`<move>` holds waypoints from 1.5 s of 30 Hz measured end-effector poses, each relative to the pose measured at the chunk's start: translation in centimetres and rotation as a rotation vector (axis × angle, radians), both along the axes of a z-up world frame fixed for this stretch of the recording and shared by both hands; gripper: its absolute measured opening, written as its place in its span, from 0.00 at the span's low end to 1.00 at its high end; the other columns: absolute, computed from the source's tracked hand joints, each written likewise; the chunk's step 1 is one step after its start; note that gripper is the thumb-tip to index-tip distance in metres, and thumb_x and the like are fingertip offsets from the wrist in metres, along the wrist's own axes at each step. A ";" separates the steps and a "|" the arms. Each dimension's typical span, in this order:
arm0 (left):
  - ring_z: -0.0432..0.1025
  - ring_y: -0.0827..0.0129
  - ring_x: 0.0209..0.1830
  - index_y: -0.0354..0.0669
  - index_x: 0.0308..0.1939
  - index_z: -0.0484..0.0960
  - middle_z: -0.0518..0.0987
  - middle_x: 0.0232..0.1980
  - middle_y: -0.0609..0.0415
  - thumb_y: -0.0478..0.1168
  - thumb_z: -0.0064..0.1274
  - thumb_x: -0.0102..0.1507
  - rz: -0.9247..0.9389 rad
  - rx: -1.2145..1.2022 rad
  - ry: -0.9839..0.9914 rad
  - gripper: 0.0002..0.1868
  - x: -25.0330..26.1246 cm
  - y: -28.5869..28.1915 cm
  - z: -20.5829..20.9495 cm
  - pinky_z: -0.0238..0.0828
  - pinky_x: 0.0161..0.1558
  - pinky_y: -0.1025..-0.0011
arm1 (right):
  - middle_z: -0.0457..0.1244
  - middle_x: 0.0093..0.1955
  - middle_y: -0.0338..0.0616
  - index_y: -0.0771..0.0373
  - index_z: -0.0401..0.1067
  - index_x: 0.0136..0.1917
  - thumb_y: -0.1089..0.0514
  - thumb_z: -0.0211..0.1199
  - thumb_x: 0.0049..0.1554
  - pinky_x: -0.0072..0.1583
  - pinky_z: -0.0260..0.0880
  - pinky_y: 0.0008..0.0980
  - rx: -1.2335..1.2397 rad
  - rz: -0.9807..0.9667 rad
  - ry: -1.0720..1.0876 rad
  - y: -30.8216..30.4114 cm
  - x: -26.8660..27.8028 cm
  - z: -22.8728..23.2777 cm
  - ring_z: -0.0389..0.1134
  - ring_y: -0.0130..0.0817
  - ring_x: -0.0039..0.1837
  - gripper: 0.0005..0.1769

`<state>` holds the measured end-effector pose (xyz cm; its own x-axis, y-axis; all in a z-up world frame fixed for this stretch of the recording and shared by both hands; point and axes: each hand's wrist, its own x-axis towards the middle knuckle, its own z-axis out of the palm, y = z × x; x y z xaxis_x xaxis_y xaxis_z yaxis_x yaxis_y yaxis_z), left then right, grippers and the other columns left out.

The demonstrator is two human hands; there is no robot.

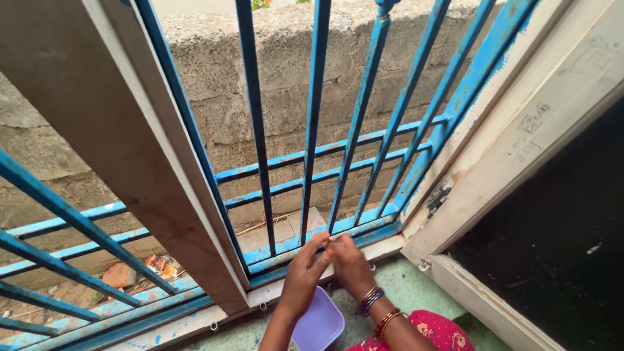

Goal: The person sits on the floor and wipes a blue metal window grill with a pink cloth. They repeatedly rub the vertical bars and decorative elements, occasionally dipping the cloth into a small purple container placed nearby.

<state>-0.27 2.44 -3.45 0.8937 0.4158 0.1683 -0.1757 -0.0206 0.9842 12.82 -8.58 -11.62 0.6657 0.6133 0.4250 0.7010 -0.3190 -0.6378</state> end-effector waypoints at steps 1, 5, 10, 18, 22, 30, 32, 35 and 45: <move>0.65 0.61 0.73 0.40 0.68 0.74 0.72 0.73 0.45 0.54 0.52 0.65 0.015 0.051 0.016 0.32 -0.1 0.2 0.1 0.60 0.69 0.65 | 0.63 0.48 0.53 0.61 0.74 0.48 0.60 0.55 0.59 0.47 0.69 0.50 -0.048 -0.068 -0.064 0.0 0.9 -0.1 0.68 0.55 0.48 0.08; 0.67 0.63 0.71 0.41 0.68 0.74 0.71 0.73 0.47 0.55 0.50 0.66 0.036 0.091 0.059 0.32 -0.8 0.8 1.0 0.62 0.67 0.65 | 0.64 0.46 0.54 0.62 0.74 0.44 0.57 0.57 0.63 0.49 0.69 0.51 -0.090 -0.336 -0.154 -2.5 6.6 -0.8 0.69 0.55 0.47 0.09; 0.75 0.66 0.62 0.39 0.65 0.76 0.79 0.65 0.48 0.53 0.50 0.66 0.062 -0.004 0.054 0.28 -0.5 1.4 1.1 0.70 0.62 0.68 | 0.62 0.45 0.55 0.64 0.72 0.45 0.57 0.54 0.64 0.48 0.70 0.49 -0.051 -0.291 -0.118 -1.5 5.3 -1.1 0.68 0.54 0.46 0.11; 0.80 0.68 0.52 0.34 0.56 0.82 0.86 0.49 0.50 0.47 0.54 0.67 0.212 -0.076 0.023 0.21 -1.8 3.0 -0.4 0.74 0.54 0.73 | 0.63 0.43 0.53 0.62 0.74 0.47 0.55 0.57 0.63 0.46 0.68 0.50 -0.066 0.077 -0.174 2.6 -2.2 1.5 0.68 0.55 0.45 0.09; 0.77 0.69 0.57 0.38 0.58 0.81 0.84 0.56 0.51 0.47 0.54 0.65 0.303 -0.005 0.140 0.22 -5.1 3.9 0.6 0.72 0.57 0.73 | 0.63 0.42 0.55 0.62 0.76 0.45 0.57 0.60 0.60 0.46 0.68 0.50 -0.016 -0.123 -0.096 0.3 0.2 2.6 0.68 0.57 0.45 0.08; 0.77 0.64 0.51 0.39 0.52 0.81 0.82 0.49 0.49 0.53 0.44 0.71 0.418 0.251 0.180 0.21 -6.7 3.5 3.1 0.71 0.56 0.68 | 0.62 0.43 0.56 0.65 0.72 0.42 0.58 0.56 0.62 0.48 0.70 0.50 -0.044 -0.137 -0.024 6.1 -5.5 -0.1 0.68 0.57 0.45 0.10; 0.74 0.63 0.52 0.39 0.52 0.78 0.76 0.51 0.48 0.54 0.40 0.72 0.457 0.288 0.109 0.22 -6.8 3.6 2.9 0.68 0.58 0.66 | 0.63 0.42 0.56 0.65 0.71 0.42 0.60 0.56 0.60 0.48 0.70 0.51 0.026 -0.069 -0.015 8.4 -8.2 -0.4 0.68 0.57 0.45 0.08; 0.70 0.59 0.59 0.39 0.55 0.74 0.73 0.58 0.46 0.58 0.36 0.73 0.455 0.258 0.069 0.26 -6.9 4.0 3.5 0.63 0.64 0.65 | 0.65 0.45 0.57 0.65 0.73 0.53 0.59 0.58 0.57 0.45 0.70 0.50 0.091 0.173 -0.011 10.6 -11.5 0.3 0.68 0.58 0.46 0.12; 0.50 0.58 0.83 0.50 0.79 0.53 0.56 0.82 0.46 0.79 0.22 0.61 0.156 0.119 0.228 0.52 -9.6 5.2 6.0 0.45 0.75 0.63 | 0.66 0.43 0.48 0.52 0.80 0.49 0.56 0.60 0.58 0.46 0.72 0.46 -0.081 -0.059 0.046 6.1 -9.7 5.3 0.71 0.49 0.44 0.09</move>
<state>-9.87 7.62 2.59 0.8409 0.5406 0.0263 0.0640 -0.1476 0.9870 3.09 -2.50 -6.28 0.7195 0.6038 0.3432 0.6499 -0.4109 -0.6394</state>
